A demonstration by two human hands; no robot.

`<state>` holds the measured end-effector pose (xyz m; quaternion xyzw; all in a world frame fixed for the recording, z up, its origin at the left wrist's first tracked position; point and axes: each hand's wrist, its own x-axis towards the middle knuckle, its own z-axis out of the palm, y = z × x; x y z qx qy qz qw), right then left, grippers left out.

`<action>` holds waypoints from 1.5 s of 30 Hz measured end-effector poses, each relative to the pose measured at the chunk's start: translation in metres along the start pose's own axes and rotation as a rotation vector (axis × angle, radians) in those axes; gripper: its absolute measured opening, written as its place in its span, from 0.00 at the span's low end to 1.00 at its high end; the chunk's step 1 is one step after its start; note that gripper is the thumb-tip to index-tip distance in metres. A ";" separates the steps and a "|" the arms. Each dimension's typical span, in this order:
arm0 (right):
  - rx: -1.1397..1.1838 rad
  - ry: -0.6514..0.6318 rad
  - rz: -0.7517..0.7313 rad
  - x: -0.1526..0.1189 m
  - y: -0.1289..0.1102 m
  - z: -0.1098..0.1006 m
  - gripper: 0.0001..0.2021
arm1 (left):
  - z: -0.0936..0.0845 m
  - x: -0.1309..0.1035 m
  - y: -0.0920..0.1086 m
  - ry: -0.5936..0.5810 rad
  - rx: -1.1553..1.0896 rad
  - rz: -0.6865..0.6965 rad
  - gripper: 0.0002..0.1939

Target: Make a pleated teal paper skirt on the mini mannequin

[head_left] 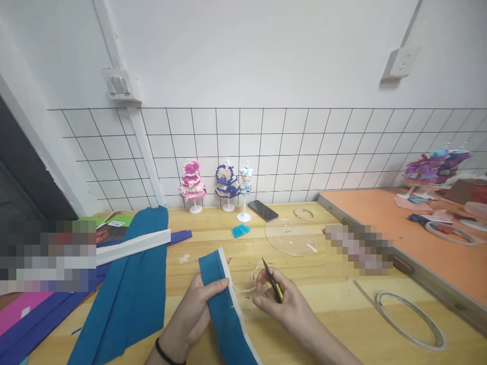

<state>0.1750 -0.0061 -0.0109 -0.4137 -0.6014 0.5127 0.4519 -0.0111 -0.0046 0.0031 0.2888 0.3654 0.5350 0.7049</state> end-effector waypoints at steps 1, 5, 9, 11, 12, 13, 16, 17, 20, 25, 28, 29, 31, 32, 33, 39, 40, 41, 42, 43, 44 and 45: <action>-0.026 -0.004 -0.013 -0.001 0.001 0.003 0.09 | 0.001 -0.001 -0.002 -0.002 0.009 -0.020 0.24; -0.117 -0.070 -0.023 -0.003 0.006 0.012 0.06 | 0.006 -0.005 -0.007 -0.033 0.040 -0.078 0.19; -0.191 0.017 -0.069 0.003 0.012 0.009 0.06 | 0.008 -0.008 -0.008 -0.082 0.076 -0.098 0.15; -0.229 0.086 -0.085 0.005 0.013 0.005 0.06 | 0.009 -0.007 -0.010 -0.126 0.098 -0.099 0.15; -0.252 0.113 -0.091 0.006 0.014 0.003 0.05 | 0.009 -0.006 -0.011 -0.147 0.106 -0.103 0.15; -0.280 0.129 -0.094 0.006 0.014 0.002 0.05 | 0.009 -0.004 -0.012 -0.163 0.112 -0.109 0.15; -0.378 0.112 -0.086 0.006 0.014 0.000 0.02 | 0.008 0.000 -0.017 -0.154 0.127 -0.123 0.15; -0.402 0.103 -0.083 0.006 0.015 -0.001 0.02 | 0.007 0.001 -0.018 -0.139 0.131 -0.126 0.15; -0.413 0.117 -0.058 0.008 0.017 -0.007 0.05 | 0.006 0.003 -0.020 -0.088 0.143 -0.129 0.12; -0.331 0.181 -0.046 0.009 0.008 -0.011 0.08 | 0.006 0.000 -0.015 -0.047 0.128 -0.115 0.15; -0.167 -0.046 0.011 0.001 -0.003 -0.004 0.15 | 0.005 0.000 -0.010 0.004 0.116 -0.078 0.12; -0.100 -0.133 0.066 -0.003 -0.006 -0.001 0.17 | 0.005 0.000 -0.009 0.014 0.107 -0.059 0.11; 0.002 -0.254 0.167 -0.009 -0.008 0.005 0.20 | 0.004 0.001 -0.006 0.031 0.086 -0.033 0.07; 0.025 -0.284 0.196 -0.011 -0.008 0.007 0.20 | 0.004 0.001 -0.006 0.038 0.078 -0.026 0.07; 0.034 -0.298 0.213 -0.013 -0.007 0.009 0.19 | 0.004 0.001 -0.005 0.048 0.072 -0.017 0.06; 0.072 -0.303 0.237 -0.013 0.003 0.012 0.19 | 0.006 0.002 -0.004 0.087 0.077 0.017 0.06; 0.078 -0.299 0.226 -0.013 0.005 0.013 0.19 | 0.007 0.002 -0.005 0.090 0.079 0.019 0.07; 0.081 -0.290 0.215 -0.013 0.006 0.014 0.20 | 0.008 0.002 -0.006 0.094 0.081 0.021 0.08; 0.083 -0.276 0.209 -0.013 0.007 0.015 0.20 | 0.009 0.001 -0.007 0.094 0.084 0.024 0.08; 0.086 -0.266 0.210 -0.013 0.007 0.016 0.20 | 0.010 0.001 -0.007 0.093 0.089 0.027 0.08; 0.092 -0.255 0.216 -0.012 0.007 0.018 0.20 | 0.010 0.000 -0.008 0.090 0.092 0.031 0.08; 0.100 -0.245 0.226 -0.012 0.007 0.019 0.21 | 0.011 0.000 -0.008 0.088 0.095 0.035 0.08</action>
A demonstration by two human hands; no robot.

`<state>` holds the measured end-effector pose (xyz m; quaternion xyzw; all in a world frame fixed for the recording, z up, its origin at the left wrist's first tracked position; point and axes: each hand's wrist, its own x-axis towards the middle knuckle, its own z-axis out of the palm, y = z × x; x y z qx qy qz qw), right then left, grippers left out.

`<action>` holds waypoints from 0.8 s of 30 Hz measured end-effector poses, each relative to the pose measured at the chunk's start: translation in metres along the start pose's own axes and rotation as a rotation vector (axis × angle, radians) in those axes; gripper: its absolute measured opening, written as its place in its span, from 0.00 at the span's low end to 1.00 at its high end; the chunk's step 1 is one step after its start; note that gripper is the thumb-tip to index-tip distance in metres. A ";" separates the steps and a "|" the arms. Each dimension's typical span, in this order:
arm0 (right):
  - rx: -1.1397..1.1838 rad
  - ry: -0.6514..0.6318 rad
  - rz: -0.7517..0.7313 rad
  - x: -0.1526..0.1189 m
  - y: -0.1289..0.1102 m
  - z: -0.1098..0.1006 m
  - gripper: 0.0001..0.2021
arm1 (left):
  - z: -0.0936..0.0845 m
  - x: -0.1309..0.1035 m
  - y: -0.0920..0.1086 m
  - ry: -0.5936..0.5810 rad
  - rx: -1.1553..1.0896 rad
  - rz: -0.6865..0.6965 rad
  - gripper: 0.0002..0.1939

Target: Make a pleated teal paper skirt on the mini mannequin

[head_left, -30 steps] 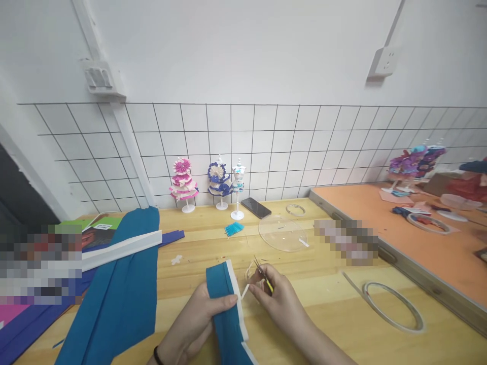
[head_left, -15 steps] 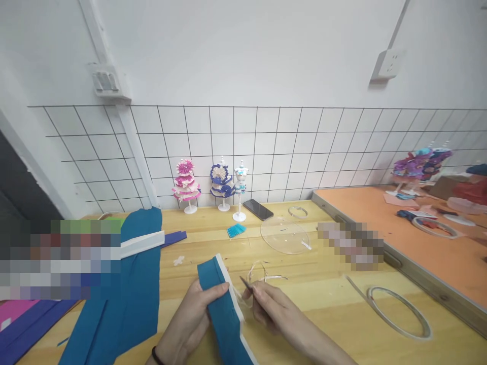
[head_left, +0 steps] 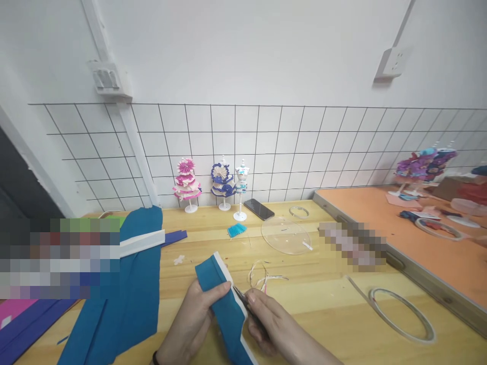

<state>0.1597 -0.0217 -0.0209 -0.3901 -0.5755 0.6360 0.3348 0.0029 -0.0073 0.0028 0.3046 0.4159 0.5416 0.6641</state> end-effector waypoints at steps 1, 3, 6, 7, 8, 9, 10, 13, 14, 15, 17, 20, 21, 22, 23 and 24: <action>0.011 0.008 0.006 0.000 0.000 0.001 0.21 | 0.001 -0.001 0.000 0.000 0.002 0.005 0.08; 0.031 0.021 0.016 0.001 -0.001 0.004 0.22 | 0.002 -0.002 0.001 0.012 -0.005 0.016 0.09; 0.043 0.028 0.007 0.002 -0.002 0.005 0.22 | 0.001 -0.003 0.004 0.037 -0.026 0.031 0.09; 0.041 0.026 0.007 0.002 -0.002 0.005 0.22 | 0.001 -0.003 0.005 0.043 -0.031 0.029 0.10; 0.035 0.021 0.010 0.002 -0.002 0.004 0.23 | 0.000 -0.003 0.005 0.046 -0.035 0.024 0.10; 0.026 0.015 0.011 0.003 -0.002 0.004 0.23 | 0.000 -0.003 0.005 0.045 -0.036 0.018 0.10; 0.018 0.012 0.014 0.003 -0.002 0.004 0.23 | -0.001 -0.003 0.005 0.043 -0.035 0.013 0.10; -0.001 0.021 0.013 0.004 0.000 0.004 0.23 | -0.001 -0.002 0.003 0.034 -0.021 0.016 0.10; -0.010 0.031 0.010 0.004 0.001 0.005 0.24 | -0.001 -0.001 0.003 0.030 -0.013 0.019 0.10; -0.018 0.041 0.008 0.004 0.002 0.005 0.24 | 0.000 -0.001 0.003 0.026 -0.005 0.021 0.09; -0.021 0.059 -0.005 0.004 0.003 0.006 0.24 | 0.002 -0.002 0.003 0.022 0.012 0.022 0.09; 0.012 0.085 -0.024 0.004 0.003 0.007 0.21 | 0.005 -0.004 0.003 0.026 0.025 0.020 0.08; 0.027 0.091 -0.020 0.004 0.002 0.007 0.20 | 0.005 -0.004 0.003 0.028 0.026 0.021 0.08; 0.042 0.096 -0.012 0.004 0.002 0.007 0.19 | 0.005 -0.004 0.002 0.032 0.024 0.024 0.08; 0.057 0.096 0.000 0.004 0.001 0.007 0.19 | 0.004 -0.004 0.002 0.035 0.018 0.026 0.09; 0.077 0.097 0.012 0.005 0.000 0.008 0.19 | 0.003 -0.004 0.002 0.040 0.009 0.030 0.10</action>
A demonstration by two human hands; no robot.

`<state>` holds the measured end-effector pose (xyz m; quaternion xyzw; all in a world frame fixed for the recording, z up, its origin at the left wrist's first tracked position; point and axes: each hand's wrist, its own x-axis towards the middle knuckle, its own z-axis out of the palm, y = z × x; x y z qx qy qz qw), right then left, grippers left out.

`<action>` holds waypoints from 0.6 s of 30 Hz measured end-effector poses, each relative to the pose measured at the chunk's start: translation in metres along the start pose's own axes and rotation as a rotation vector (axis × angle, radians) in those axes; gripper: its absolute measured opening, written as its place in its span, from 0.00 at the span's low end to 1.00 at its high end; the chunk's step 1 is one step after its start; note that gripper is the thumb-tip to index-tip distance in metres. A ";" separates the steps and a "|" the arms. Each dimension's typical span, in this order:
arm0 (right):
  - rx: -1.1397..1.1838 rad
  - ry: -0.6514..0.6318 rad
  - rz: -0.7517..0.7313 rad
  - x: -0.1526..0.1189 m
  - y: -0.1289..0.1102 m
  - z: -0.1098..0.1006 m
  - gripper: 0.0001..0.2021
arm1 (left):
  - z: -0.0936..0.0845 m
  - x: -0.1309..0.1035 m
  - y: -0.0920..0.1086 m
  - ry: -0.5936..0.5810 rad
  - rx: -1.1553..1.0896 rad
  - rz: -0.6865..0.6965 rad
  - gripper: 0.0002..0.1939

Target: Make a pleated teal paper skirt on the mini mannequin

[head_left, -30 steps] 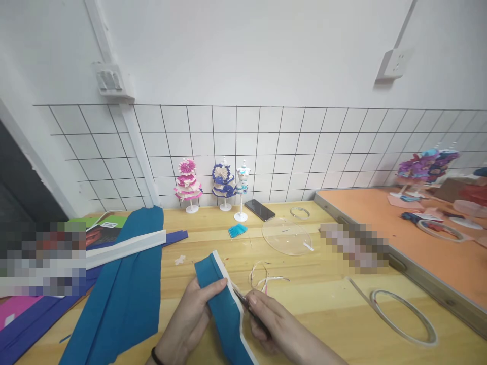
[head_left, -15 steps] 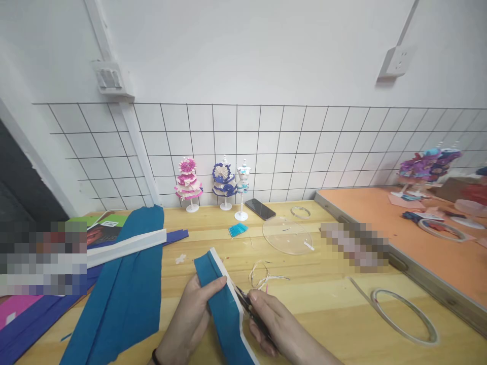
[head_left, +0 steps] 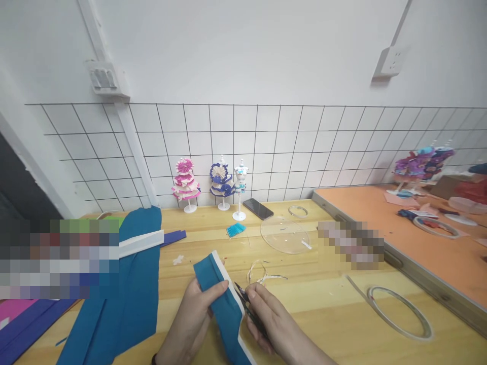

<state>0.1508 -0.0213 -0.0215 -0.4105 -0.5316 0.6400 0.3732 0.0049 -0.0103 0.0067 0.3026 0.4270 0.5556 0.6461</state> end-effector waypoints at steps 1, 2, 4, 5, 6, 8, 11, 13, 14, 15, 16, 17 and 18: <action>0.025 0.002 0.011 0.000 -0.001 0.000 0.19 | -0.001 0.000 0.000 0.007 -0.010 0.004 0.11; 0.049 0.005 0.018 0.000 -0.001 0.001 0.19 | -0.001 0.001 0.000 0.013 -0.017 0.004 0.11; 0.081 0.001 0.020 -0.001 -0.003 0.002 0.19 | -0.002 0.001 0.000 0.012 -0.015 -0.002 0.10; 0.091 -0.001 0.020 -0.001 -0.004 0.002 0.19 | -0.002 0.001 0.001 0.009 -0.009 -0.005 0.08; 0.097 -0.003 0.022 -0.002 -0.005 0.002 0.20 | -0.002 0.001 0.001 0.005 -0.006 -0.008 0.06; 0.090 -0.011 0.031 -0.004 -0.007 0.002 0.20 | -0.001 0.000 0.002 0.002 -0.006 -0.016 0.05; 0.070 -0.007 0.045 -0.004 -0.009 0.002 0.21 | 0.001 -0.001 0.003 0.007 -0.015 -0.037 0.07; 0.060 -0.002 0.046 -0.004 -0.006 0.001 0.21 | 0.001 0.000 0.002 0.003 -0.019 -0.047 0.09; 0.053 -0.001 0.048 -0.003 -0.004 0.001 0.21 | 0.002 0.000 0.002 -0.002 -0.023 -0.048 0.09; 0.044 -0.001 0.049 -0.002 -0.002 0.000 0.20 | 0.002 0.000 0.001 -0.005 -0.026 -0.050 0.10; 0.032 0.002 0.048 -0.002 0.000 0.000 0.20 | 0.002 0.000 0.000 -0.009 -0.029 -0.054 0.11; 0.021 0.006 0.045 -0.002 0.001 0.000 0.20 | 0.002 -0.001 0.000 -0.015 -0.029 -0.057 0.12; 0.013 0.011 0.038 -0.001 0.002 -0.001 0.19 | 0.002 -0.001 -0.001 -0.022 -0.027 -0.060 0.13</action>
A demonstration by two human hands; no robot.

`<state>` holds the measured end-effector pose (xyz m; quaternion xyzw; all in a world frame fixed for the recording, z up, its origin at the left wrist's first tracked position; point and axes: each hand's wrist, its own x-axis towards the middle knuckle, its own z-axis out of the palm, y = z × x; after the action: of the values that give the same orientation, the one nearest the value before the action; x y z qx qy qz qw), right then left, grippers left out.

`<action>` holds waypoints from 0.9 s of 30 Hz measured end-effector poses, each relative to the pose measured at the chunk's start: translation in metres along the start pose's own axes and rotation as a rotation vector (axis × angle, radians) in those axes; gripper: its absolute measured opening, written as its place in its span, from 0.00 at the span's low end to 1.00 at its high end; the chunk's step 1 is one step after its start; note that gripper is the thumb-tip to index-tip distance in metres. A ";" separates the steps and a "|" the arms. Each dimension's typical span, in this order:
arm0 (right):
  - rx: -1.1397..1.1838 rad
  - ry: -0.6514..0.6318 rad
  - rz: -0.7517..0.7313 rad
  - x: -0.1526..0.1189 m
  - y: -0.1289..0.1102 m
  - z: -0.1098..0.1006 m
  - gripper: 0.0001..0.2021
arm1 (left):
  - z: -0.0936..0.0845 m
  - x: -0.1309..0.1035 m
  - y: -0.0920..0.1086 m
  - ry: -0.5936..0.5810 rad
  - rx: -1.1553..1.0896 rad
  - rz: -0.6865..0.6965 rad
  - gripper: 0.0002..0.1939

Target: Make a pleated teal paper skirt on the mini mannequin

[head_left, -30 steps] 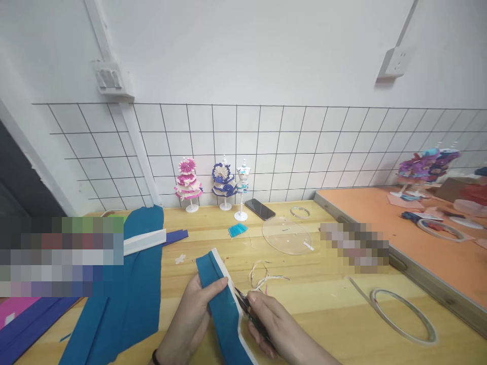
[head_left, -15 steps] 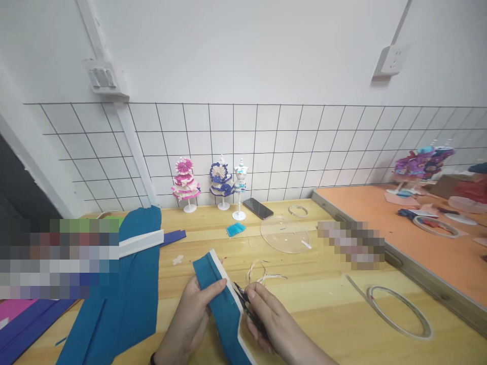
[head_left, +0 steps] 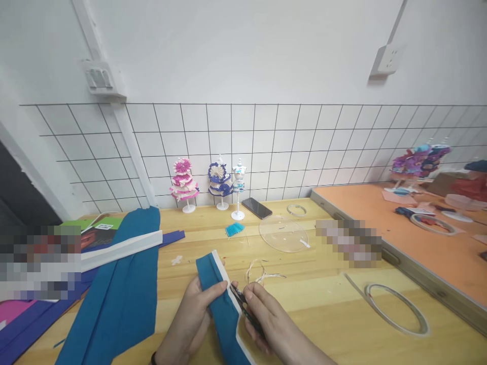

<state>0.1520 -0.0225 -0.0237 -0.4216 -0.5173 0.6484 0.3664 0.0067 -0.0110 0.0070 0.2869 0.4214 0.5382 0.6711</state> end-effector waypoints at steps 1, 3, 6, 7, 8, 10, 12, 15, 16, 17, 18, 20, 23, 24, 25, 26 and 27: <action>-0.004 0.005 -0.009 0.000 0.000 0.000 0.19 | 0.000 0.000 0.000 -0.004 0.001 0.003 0.14; 0.002 0.017 -0.019 0.000 -0.001 -0.001 0.18 | -0.001 0.001 0.000 0.003 0.002 0.023 0.16; 0.018 0.012 -0.013 0.001 -0.004 -0.001 0.18 | -0.002 0.004 0.001 0.062 0.005 0.059 0.16; 0.025 0.003 -0.004 0.002 -0.004 -0.001 0.19 | -0.003 0.005 0.001 0.076 0.007 0.061 0.16; 0.031 -0.006 0.008 0.003 -0.003 -0.002 0.19 | -0.003 0.006 0.001 0.086 0.008 0.064 0.15; 0.034 -0.002 0.036 0.004 -0.002 -0.003 0.19 | -0.004 0.007 0.000 0.096 0.004 0.074 0.15; 0.022 0.025 0.046 0.006 0.000 -0.004 0.19 | -0.005 0.008 0.000 0.100 0.001 0.084 0.15; -0.003 0.038 0.045 0.006 0.001 -0.006 0.19 | -0.007 0.007 0.003 0.120 -0.009 0.094 0.15; -0.008 0.026 0.049 0.006 0.000 -0.006 0.19 | -0.007 0.007 0.004 0.130 -0.014 0.095 0.15; -0.013 0.010 0.056 0.005 -0.001 -0.007 0.19 | -0.007 0.006 0.006 0.142 -0.015 0.092 0.15; -0.023 -0.004 0.065 0.004 -0.002 -0.007 0.19 | -0.007 0.006 0.008 0.153 -0.014 0.088 0.15; -0.058 -0.023 0.094 0.003 -0.005 -0.008 0.19 | -0.008 0.005 0.011 0.166 -0.011 0.072 0.13; -0.116 -0.046 0.150 0.003 -0.008 -0.011 0.18 | -0.009 0.006 0.014 0.161 -0.014 0.066 0.14; -0.129 -0.052 0.160 0.003 -0.008 -0.012 0.17 | -0.010 0.007 0.014 0.156 -0.014 0.064 0.14; -0.138 -0.055 0.163 0.003 -0.008 -0.013 0.17 | -0.011 0.007 0.014 0.153 -0.012 0.058 0.14; -0.144 -0.057 0.163 0.003 -0.008 -0.014 0.17 | -0.011 0.008 0.014 0.152 -0.008 0.050 0.14; -0.144 -0.056 0.161 0.002 -0.007 -0.013 0.17 | -0.012 0.009 0.013 0.150 -0.004 0.038 0.14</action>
<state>0.1637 -0.0142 -0.0182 -0.4690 -0.5370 0.6483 0.2672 -0.0096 -0.0002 0.0101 0.2523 0.4642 0.5716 0.6278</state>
